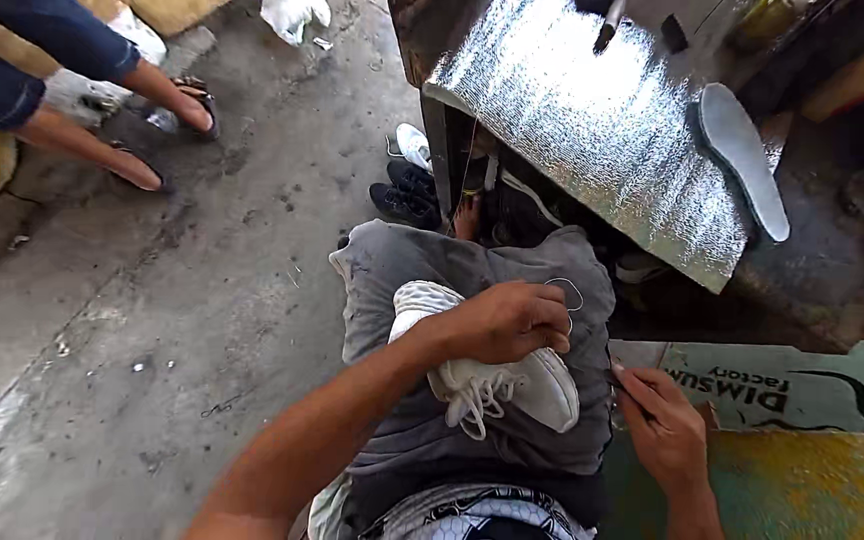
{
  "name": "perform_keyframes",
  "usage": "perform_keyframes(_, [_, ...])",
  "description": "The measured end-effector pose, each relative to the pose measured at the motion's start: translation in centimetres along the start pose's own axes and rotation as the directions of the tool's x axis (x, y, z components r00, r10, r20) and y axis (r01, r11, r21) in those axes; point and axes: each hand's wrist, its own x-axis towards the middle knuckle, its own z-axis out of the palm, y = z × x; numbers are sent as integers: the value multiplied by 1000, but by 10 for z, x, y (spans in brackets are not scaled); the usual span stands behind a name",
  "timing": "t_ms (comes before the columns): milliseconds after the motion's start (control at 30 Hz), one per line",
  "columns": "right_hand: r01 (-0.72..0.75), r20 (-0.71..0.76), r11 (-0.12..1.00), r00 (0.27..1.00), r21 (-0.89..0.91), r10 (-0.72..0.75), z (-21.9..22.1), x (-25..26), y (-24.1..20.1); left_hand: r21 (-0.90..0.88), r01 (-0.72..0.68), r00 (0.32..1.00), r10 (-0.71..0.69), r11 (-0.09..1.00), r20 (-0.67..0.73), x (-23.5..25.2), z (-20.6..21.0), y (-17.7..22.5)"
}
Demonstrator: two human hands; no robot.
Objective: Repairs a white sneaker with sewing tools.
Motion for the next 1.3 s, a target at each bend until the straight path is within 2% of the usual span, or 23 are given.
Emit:
perform_keyframes(100, [43,-37,994,998,-105,-47,3,9,-3,-17,-19,1000,18,1000,-10,1,0,3])
perform_keyframes(200, [85,-42,988,995,-132,-92,4,20,-3,-40,-46,999,45,998,-31,2,0,3])
perform_keyframes(400, [142,-28,990,990,8,-141,11,30,-3,-66,-76,996,71,995,-61,1,1,2])
perform_keyframes(900, [119,60,964,989,239,-137,10,51,10,-103,-109,993,105,989,-48,1,1,3])
perform_keyframes(1133, [198,69,978,977,69,-203,-2,44,-11,-100,-119,992,113,988,-62,0,1,3])
perform_keyframes(1300, [105,89,992,991,-74,-98,-10,20,-38,-85,-124,991,119,989,-67,1,2,2])
